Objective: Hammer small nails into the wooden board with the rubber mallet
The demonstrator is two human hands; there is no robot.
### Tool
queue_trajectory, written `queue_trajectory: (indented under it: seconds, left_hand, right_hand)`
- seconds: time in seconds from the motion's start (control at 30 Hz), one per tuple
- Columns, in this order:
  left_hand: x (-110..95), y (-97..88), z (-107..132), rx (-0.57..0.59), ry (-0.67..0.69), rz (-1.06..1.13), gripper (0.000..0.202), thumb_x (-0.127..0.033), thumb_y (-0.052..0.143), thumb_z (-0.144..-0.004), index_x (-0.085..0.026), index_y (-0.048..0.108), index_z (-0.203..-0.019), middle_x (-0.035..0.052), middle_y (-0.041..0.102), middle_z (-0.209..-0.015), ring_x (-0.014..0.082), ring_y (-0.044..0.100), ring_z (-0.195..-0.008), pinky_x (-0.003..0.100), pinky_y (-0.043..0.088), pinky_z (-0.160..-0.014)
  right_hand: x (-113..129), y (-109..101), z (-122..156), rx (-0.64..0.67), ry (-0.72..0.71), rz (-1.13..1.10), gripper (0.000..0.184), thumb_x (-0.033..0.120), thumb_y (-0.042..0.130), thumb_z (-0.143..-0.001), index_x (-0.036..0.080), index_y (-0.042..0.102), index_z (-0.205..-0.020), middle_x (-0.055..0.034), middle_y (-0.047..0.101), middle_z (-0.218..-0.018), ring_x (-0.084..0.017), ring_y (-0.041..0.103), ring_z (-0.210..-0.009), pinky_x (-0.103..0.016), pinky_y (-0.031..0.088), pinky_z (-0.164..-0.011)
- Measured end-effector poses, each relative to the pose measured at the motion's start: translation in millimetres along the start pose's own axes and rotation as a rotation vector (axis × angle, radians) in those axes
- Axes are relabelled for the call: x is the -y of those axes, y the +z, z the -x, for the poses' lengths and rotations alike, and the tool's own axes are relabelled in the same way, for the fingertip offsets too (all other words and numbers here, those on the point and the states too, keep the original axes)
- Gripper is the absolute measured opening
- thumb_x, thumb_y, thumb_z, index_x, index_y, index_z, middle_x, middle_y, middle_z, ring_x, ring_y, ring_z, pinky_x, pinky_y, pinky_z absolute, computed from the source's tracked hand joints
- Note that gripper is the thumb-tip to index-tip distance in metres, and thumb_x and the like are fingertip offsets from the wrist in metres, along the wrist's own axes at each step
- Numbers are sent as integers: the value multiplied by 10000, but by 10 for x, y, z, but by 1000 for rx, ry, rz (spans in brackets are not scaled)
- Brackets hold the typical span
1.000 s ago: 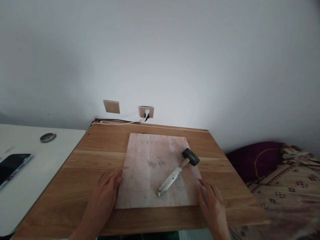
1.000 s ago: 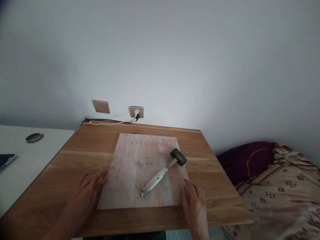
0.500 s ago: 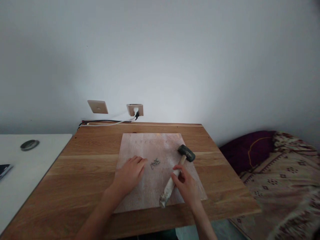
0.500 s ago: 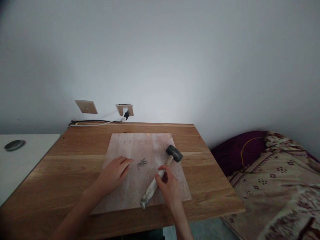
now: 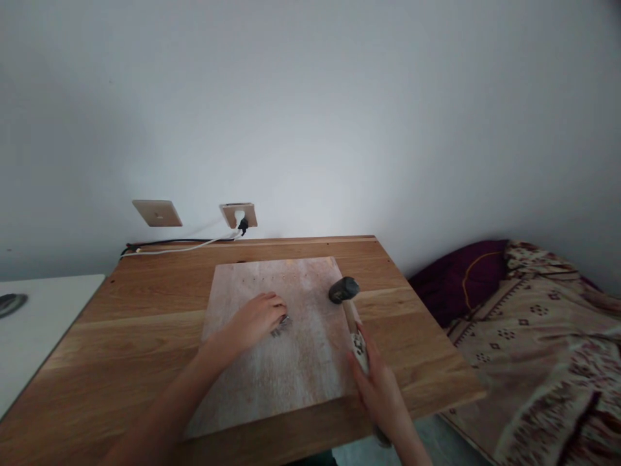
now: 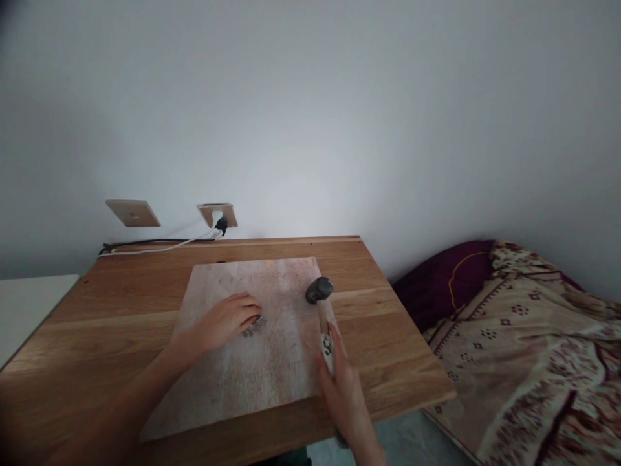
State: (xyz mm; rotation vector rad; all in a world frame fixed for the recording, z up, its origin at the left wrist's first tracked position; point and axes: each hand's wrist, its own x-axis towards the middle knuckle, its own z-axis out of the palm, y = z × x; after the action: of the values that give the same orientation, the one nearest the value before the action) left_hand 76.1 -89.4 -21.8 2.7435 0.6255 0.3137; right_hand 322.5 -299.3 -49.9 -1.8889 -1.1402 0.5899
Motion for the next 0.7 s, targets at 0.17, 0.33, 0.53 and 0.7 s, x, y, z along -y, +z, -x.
queue_trajectory:
  seconds: [0.17,0.33,0.53,0.7]
  left_hand:
    - [31,11,-120,-59,-71,81,210,-72,630,-955,-208,739,-838,64,777,-929,255,739,-974,409,577,-975]
    - [92,125,-624,-201,-196,249,228,-100,635,-967,-198,746,-1140,66,815,-1035,215,766,-911,338,599,-878]
    - [208,302,-1422,-260,-223,377,170,-74,682,-953,-173,803,-1021,78,844,-1032,221,777,-965,345,584,-937]
    - [309,400,-1584,-255,-250,397,38,-183,749,-983,-151,767,-994,38,800,-967,197,746,-868,392,607,-876]
  right_hand:
    - [-96,1,-52,67,-143,109,623,374,442,-1075,156,440,-1659,-195,582,-1644,-323,515,-1558,-545,457,-1266]
    - [-105,36,-37,2,-109,115,622,369,463,-1065,125,473,-1638,-220,626,-1595,-352,570,-1511,-560,506,-1224]
    - [-29,22,-39,19,-75,56,620,318,482,-1040,125,489,-1629,-197,681,-1542,-326,626,-1464,-503,531,-1209]
    - [-11,16,-36,20,-25,27,627,315,486,-1037,122,484,-1633,-193,657,-1571,-324,594,-1495,-516,518,-1218]
